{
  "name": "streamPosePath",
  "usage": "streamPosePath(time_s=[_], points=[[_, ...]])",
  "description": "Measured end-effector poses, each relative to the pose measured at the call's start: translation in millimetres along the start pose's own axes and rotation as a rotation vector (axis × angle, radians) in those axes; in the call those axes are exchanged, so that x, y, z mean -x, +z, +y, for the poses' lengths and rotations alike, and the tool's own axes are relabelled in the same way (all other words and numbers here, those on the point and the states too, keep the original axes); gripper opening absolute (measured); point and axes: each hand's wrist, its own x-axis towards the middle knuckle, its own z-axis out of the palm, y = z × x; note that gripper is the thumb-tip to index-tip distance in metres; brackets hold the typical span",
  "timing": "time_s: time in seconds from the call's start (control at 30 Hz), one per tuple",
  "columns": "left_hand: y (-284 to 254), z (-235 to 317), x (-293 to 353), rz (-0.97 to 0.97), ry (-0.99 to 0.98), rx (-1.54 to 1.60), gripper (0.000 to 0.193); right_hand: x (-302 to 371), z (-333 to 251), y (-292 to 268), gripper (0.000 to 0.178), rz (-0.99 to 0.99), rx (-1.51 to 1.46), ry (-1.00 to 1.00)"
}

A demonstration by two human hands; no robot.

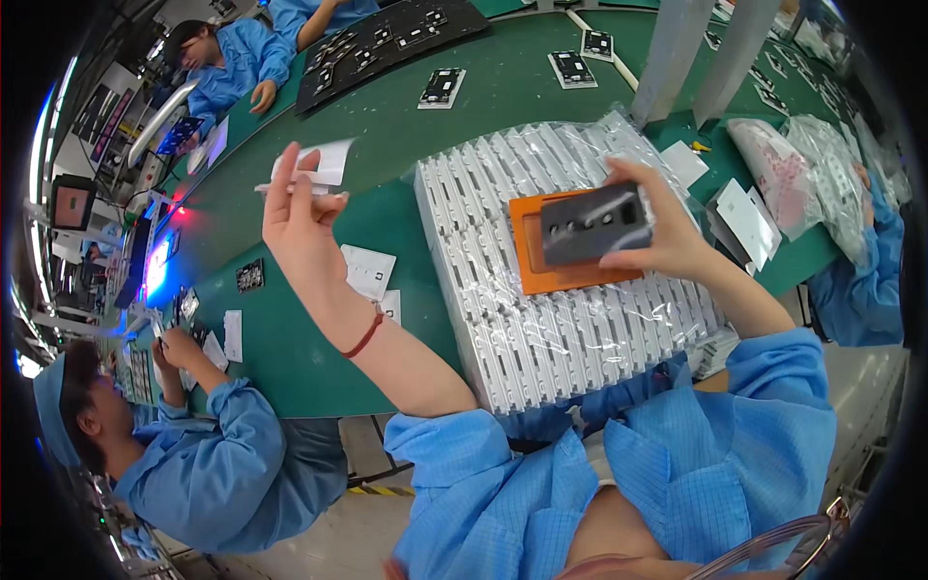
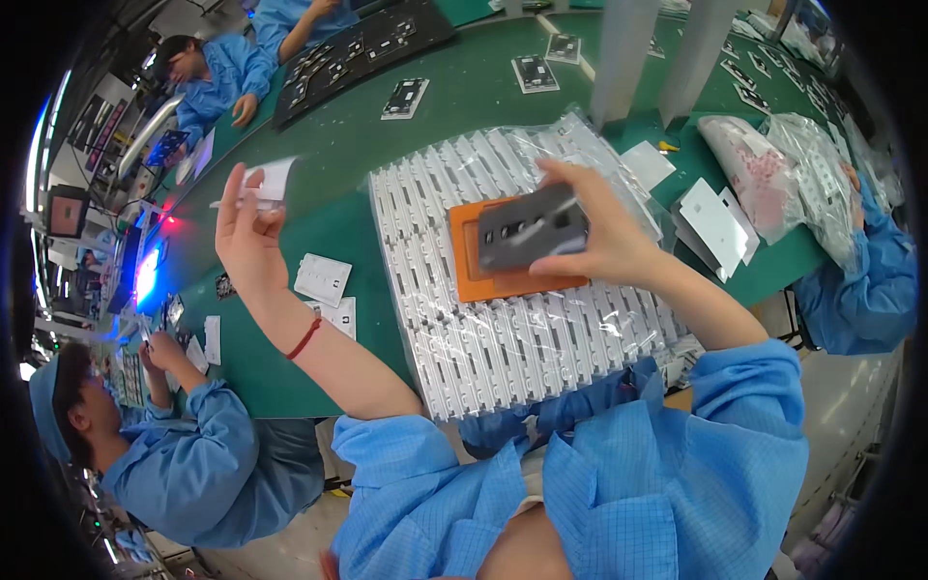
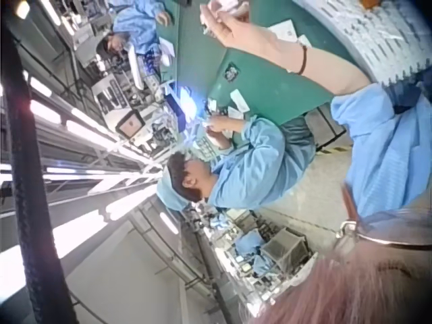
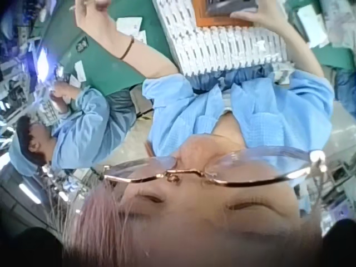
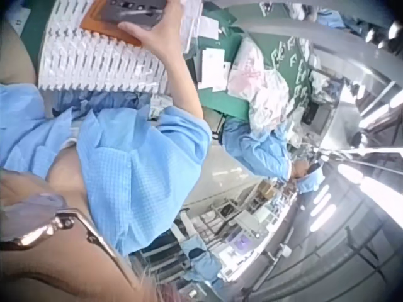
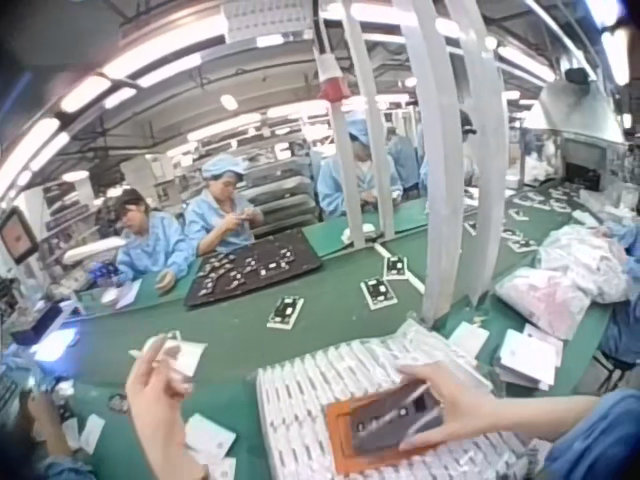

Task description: Assembling small electronic components into plastic housings using an alignment jig on a production line.

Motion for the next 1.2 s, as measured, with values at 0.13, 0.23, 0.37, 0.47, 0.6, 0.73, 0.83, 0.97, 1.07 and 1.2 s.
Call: streamPosePath(time_s=[0.13,0.23,0.37,0.47,0.6,0.73,0.83,0.97,1.07,1.2], points=[[32.1,-34.7,0.9,-0.111,0.094,-0.454,0.026,-5.3,-2.6,7.6,0.09,-0.036,-0.034,0.034],[55.7,-64.9,7.4,-0.359,0.015,-0.512,0.025,-7.5,-1.8,6.5,0.088,-0.044,-0.03,0.03],[64.9,-85.7,17.5,-0.584,-0.134,-0.81,0.025,-7.1,1.8,10.4,0.084,-0.072,0.007,0.026],[62.5,-93.9,19.7,-0.849,-0.198,-0.983,0.025,-6.2,1.2,10.7,0.082,-0.099,0.021,0.027],[63.3,-95.8,22.5,-0.999,-0.322,-1.011,0.023,-5.6,1.3,11.1,0.078,-0.118,0.042,0.021],[62.3,-96.0,22.2,-0.882,-0.572,-0.869,0.02,-4.9,4.0,15.5,0.075,-0.123,0.035,0.022],[60.8,-94.7,17.4,-0.889,-0.643,-0.85,0.02,-5.4,4.9,19.2,0.073,-0.118,0.058,0.023],[58.3,-96.5,13.7,-0.917,-0.67,-0.849,0.022,-7.3,7.3,22.0,0.071,-0.117,0.088,0.013],[59.8,-95.4,14.0,-0.912,-0.67,-0.847,0.022,-8.3,7.7,21.5,0.071,-0.128,0.111,0.012],[61.8,-95.6,15.2,-0.885,-0.669,-0.836,0.02,-8.1,10.4,19.1,0.085,-0.192,0.177,0.02]])
